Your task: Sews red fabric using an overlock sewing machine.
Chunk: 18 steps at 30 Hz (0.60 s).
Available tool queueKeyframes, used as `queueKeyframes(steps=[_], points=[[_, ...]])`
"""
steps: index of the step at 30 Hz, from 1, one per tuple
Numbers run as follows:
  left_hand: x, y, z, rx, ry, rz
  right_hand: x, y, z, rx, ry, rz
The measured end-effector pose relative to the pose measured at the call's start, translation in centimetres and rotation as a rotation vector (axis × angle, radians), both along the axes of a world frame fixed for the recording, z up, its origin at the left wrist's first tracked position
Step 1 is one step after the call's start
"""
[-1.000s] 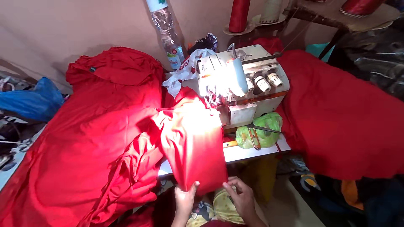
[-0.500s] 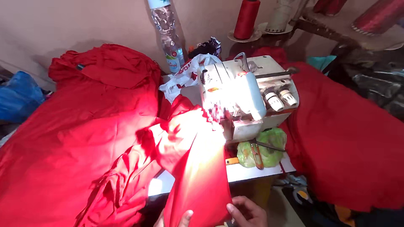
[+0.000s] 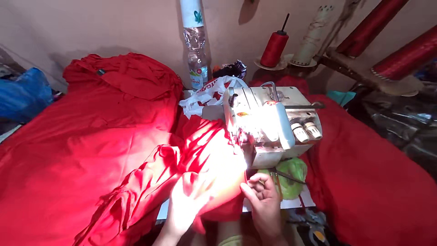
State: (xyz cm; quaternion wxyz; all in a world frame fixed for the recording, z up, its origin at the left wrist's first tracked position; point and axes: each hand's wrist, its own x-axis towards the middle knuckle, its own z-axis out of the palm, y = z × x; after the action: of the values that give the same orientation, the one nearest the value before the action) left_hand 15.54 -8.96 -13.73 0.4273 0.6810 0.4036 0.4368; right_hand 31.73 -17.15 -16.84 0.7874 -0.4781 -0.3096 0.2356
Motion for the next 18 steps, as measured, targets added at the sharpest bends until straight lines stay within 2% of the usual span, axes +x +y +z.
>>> queueKeyframes(steps=[2, 4, 5, 7, 9, 12, 14, 16, 18], points=[[-1.7, -0.5, 1.2, -0.277, 0.128, -0.231, -0.4, -1.0, 0.1, -0.032, -0.006, 0.074], [-3.1, -2.3, 1.5, -0.420, 0.202, -0.331, -1.2, -3.2, 0.1, -0.163, -0.023, 0.147], [-3.4, -3.6, 1.4, -0.472, 0.185, -0.307, -1.6, -4.3, 0.0, -0.231, -0.021, 0.173], [-3.6, -6.1, 0.5, -0.517, 0.014, -0.182, -2.3, -6.4, -0.5, -0.322, -0.004, 0.189], [-3.1, -7.9, -0.4, -0.527, -0.160, -0.033, -2.8, -8.2, -0.9, -0.329, 0.028, 0.190], [-2.0, -9.2, -1.9, -0.305, -0.151, 0.174, -3.4, -10.0, -1.6, -0.286, 0.023, 0.167], [-1.6, -9.3, -2.8, -0.170, -0.153, 0.241, -3.6, -10.7, -1.9, -0.300, -0.002, 0.152], [-1.4, -9.3, -3.4, -0.072, -0.206, 0.261, -3.8, -11.3, -2.1, -0.320, -0.008, 0.155], [-2.0, -9.2, -4.3, 0.073, -0.179, 0.197, -4.1, -11.6, -2.4, -0.331, 0.000, 0.159]])
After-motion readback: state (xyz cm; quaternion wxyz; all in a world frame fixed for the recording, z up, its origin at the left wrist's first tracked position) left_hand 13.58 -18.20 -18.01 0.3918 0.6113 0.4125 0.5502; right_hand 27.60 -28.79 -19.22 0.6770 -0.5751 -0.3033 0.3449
